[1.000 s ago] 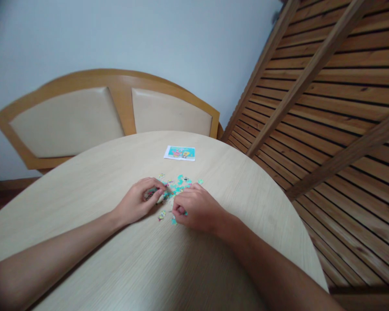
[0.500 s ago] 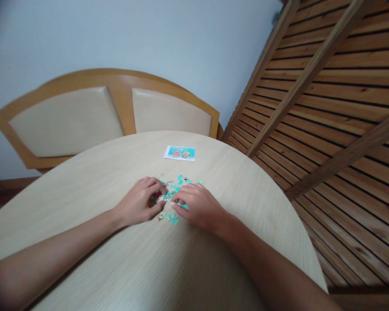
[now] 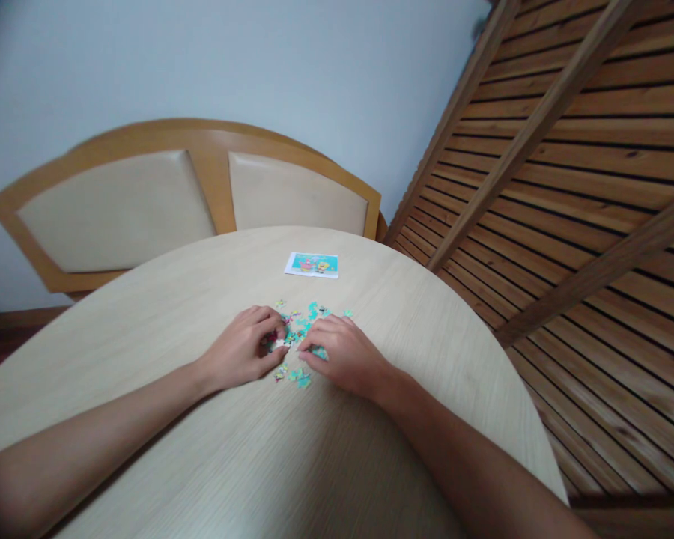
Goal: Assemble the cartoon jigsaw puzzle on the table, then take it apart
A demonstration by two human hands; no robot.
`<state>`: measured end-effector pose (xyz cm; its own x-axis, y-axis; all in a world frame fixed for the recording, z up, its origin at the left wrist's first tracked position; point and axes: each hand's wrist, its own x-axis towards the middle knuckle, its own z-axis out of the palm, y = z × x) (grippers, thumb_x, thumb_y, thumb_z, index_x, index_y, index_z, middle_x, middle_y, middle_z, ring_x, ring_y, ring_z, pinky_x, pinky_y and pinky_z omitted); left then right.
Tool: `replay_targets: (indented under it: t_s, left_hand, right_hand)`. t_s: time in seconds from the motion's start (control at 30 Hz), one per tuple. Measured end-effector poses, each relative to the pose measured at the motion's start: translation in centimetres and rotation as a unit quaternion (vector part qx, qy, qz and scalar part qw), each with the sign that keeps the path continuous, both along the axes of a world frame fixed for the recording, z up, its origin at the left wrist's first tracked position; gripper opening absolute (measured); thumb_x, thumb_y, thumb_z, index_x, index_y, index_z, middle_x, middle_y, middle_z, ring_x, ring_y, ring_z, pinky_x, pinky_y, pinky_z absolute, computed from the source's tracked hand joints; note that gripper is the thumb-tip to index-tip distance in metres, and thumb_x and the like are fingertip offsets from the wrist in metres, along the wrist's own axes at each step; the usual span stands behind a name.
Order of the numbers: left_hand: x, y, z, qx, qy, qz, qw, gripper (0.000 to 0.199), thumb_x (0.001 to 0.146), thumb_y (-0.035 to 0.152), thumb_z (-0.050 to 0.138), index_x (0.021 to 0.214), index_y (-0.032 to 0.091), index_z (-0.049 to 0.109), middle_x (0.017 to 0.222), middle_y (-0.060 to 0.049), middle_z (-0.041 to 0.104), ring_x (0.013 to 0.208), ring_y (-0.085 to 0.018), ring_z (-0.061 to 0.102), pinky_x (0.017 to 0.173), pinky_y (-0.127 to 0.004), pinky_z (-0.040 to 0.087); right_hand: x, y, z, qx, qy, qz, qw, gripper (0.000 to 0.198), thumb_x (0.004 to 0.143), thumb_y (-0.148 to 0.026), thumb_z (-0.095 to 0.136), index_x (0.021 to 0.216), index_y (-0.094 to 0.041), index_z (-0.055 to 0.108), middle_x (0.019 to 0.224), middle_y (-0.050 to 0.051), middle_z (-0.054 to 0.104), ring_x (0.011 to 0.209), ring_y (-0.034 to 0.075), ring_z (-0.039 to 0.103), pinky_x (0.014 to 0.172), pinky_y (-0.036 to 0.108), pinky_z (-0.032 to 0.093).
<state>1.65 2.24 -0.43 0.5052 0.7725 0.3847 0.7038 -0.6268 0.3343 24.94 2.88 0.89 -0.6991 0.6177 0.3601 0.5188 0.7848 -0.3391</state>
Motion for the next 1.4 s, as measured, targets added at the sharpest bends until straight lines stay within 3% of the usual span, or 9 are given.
replay_targets:
  t_s: [0.43,0.73,0.97,1.07,1.27,1.4]
  left_hand:
    - [0.1,-0.1,0.4,0.021,-0.032,-0.087,0.995,0.007,0.089,0.022,0.059,0.085,0.02,0.064,0.099,-0.007,0.067,0.097,-0.023,0.06,0.089,-0.038,0.045]
    - [-0.1,0.2,0.1,-0.004,-0.013,-0.112,0.994,0.009,0.085,0.019,0.06,0.077,0.022,0.063,0.08,-0.003,0.07,0.087,-0.021,0.063,0.089,-0.038,0.046]
    - [-0.1,0.0,0.3,-0.004,-0.01,-0.128,0.992,0.009,0.087,0.021,0.061,0.079,0.021,0.064,0.081,-0.002,0.071,0.088,-0.021,0.064,0.089,-0.037,0.046]
    - [-0.2,0.1,0.4,0.009,-0.013,-0.111,0.994,0.01,0.088,0.022,0.057,0.081,0.021,0.064,0.082,-0.003,0.07,0.086,-0.021,0.063,0.086,-0.037,0.046]
    - [-1.8,1.5,0.4,0.025,-0.044,0.035,0.998,0.012,0.083,0.021,0.054,0.091,0.019,0.063,0.089,-0.007,0.069,0.086,-0.024,0.062,0.08,-0.039,0.048]
    - [-2.3,1.9,0.6,0.033,0.022,0.026,0.999,0.016,0.076,0.021,0.054,0.09,0.018,0.061,0.086,-0.008,0.067,0.084,-0.026,0.06,0.079,-0.042,0.048]
  right_hand:
    - [0.3,0.1,0.1,-0.009,-0.043,0.028,0.999,0.012,0.089,-0.025,0.072,0.078,-0.02,0.071,0.082,0.001,0.074,0.084,0.019,0.064,0.08,0.033,0.037]
    - [0.5,0.7,-0.6,0.011,-0.028,-0.016,0.999,0.015,0.095,-0.026,0.064,0.106,-0.022,0.074,0.101,0.005,0.072,0.097,0.02,0.062,0.087,0.034,0.043]
    - [0.5,0.7,-0.4,0.008,-0.061,-0.034,0.998,0.008,0.092,-0.027,0.069,0.094,-0.021,0.075,0.096,0.004,0.074,0.095,0.021,0.063,0.083,0.035,0.04]
    - [0.6,0.7,-0.2,0.013,-0.072,-0.048,0.996,0.01,0.094,-0.027,0.067,0.092,-0.021,0.074,0.096,0.003,0.074,0.096,0.021,0.063,0.082,0.035,0.038]
    - [0.7,0.5,0.2,0.024,-0.061,-0.074,0.995,0.014,0.097,-0.023,0.059,0.091,-0.019,0.071,0.095,0.005,0.072,0.094,0.021,0.061,0.082,0.034,0.038]
    - [0.8,0.5,0.3,0.009,-0.072,-0.067,0.995,0.011,0.092,-0.019,0.06,0.087,-0.019,0.069,0.095,0.005,0.07,0.094,0.02,0.061,0.082,0.034,0.038]
